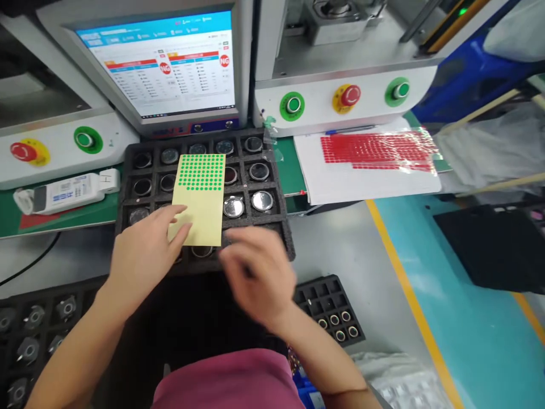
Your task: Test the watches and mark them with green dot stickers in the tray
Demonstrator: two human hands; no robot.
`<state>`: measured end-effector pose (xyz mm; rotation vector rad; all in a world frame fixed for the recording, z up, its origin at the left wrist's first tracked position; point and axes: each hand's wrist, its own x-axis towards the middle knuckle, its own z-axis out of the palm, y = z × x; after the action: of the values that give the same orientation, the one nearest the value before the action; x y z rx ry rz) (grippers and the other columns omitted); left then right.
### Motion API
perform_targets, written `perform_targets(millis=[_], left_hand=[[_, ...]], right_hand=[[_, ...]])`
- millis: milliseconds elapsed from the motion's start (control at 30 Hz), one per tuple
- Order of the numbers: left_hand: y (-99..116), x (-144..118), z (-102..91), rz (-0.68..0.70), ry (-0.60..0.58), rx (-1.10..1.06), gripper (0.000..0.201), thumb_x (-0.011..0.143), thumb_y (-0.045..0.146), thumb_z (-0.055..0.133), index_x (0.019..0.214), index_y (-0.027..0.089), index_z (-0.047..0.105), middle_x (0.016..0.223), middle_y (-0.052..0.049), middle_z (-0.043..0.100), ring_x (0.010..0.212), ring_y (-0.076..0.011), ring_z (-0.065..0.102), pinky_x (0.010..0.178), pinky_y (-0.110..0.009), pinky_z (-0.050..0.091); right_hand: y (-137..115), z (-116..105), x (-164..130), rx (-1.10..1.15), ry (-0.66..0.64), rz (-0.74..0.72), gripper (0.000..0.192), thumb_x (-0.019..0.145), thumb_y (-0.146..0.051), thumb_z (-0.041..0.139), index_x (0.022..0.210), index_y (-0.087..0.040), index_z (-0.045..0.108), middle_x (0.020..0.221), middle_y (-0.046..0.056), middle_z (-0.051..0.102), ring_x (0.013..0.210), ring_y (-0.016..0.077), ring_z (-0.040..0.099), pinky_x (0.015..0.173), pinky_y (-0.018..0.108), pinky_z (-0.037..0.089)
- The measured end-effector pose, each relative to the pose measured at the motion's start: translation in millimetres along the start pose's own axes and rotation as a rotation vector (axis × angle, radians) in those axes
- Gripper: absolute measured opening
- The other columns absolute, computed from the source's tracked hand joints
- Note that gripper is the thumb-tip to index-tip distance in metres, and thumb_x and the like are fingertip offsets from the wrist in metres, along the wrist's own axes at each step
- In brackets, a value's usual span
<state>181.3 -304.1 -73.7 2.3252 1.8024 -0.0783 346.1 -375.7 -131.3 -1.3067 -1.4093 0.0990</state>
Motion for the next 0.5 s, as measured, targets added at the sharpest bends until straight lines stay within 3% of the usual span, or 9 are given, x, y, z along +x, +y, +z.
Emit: perform_targets(millis=[67, 100, 167, 233, 333, 500], left_hand=[[-15.5, -7.8, 2.2, -0.009, -0.018, -0.173, 0.031, 0.094, 0.032, 0.054, 0.119, 0.022, 0.068, 0.114, -0.005, 0.076, 0.096, -0.0287, 0.073, 0.073, -0.037, 0.057], [-24.1, -12.7, 3.3, -0.009, -0.050, -0.281, 0.030, 0.092, 0.036, 0.055, 0.115, 0.023, 0.069, 0.111, -0.003, 0.077, 0.092, -0.0255, 0.074, 0.070, -0.033, 0.057], [-40.8, -22.8, 5.5, -0.044, -0.114, -0.448, 0.031, 0.088, 0.044, 0.056, 0.107, 0.026, 0.072, 0.102, 0.000, 0.079, 0.084, -0.0208, 0.074, 0.058, -0.025, 0.055], [-54.9, -31.1, 6.9, -0.125, -0.125, -0.504, 0.034, 0.083, 0.050, 0.058, 0.102, 0.027, 0.074, 0.096, 0.000, 0.079, 0.080, -0.0200, 0.075, 0.048, -0.022, 0.051], [-69.0, -37.7, 6.9, -0.240, -0.079, -0.483, 0.038, 0.076, 0.055, 0.060, 0.098, 0.028, 0.075, 0.092, 0.000, 0.080, 0.081, -0.0216, 0.076, 0.043, -0.020, 0.049], [-79.8, -38.3, 4.5, -0.350, -0.080, -0.443, 0.042, 0.066, 0.059, 0.060, 0.092, 0.029, 0.076, 0.091, 0.000, 0.080, 0.079, -0.0240, 0.077, 0.044, -0.022, 0.052]], right_hand=[[49.0, -11.9, 5.6, -0.063, 0.232, 0.410, 0.009, 0.082, -0.026, 0.071, 0.075, -0.023, 0.067, 0.083, 0.002, 0.071, 0.083, 0.0177, 0.067, 0.077, 0.033, 0.057], [75.2, -16.9, 8.5, -0.062, 0.259, 0.517, 0.014, 0.081, -0.033, 0.071, 0.075, -0.022, 0.067, 0.075, 0.002, 0.068, 0.075, 0.0179, 0.065, 0.070, 0.034, 0.056], [121.7, -23.7, 12.8, -0.046, 0.277, 0.644, 0.026, 0.078, -0.044, 0.069, 0.071, -0.019, 0.064, 0.061, 0.000, 0.061, 0.055, 0.0153, 0.057, 0.055, 0.032, 0.052], [152.6, -26.0, 14.4, -0.033, 0.285, 0.725, 0.031, 0.074, -0.049, 0.069, 0.069, -0.018, 0.063, 0.058, 0.000, 0.059, 0.051, 0.0141, 0.054, 0.052, 0.031, 0.051], [169.0, -22.8, 13.5, -0.027, 0.291, 0.800, 0.029, 0.071, -0.047, 0.070, 0.069, -0.018, 0.065, 0.062, 0.001, 0.063, 0.054, 0.0147, 0.056, 0.055, 0.031, 0.052], [168.5, -16.5, 16.1, -0.056, 0.283, 0.872, 0.021, 0.068, -0.039, 0.072, 0.067, -0.019, 0.067, 0.059, 0.001, 0.062, 0.055, 0.0159, 0.056, 0.058, 0.032, 0.052]])
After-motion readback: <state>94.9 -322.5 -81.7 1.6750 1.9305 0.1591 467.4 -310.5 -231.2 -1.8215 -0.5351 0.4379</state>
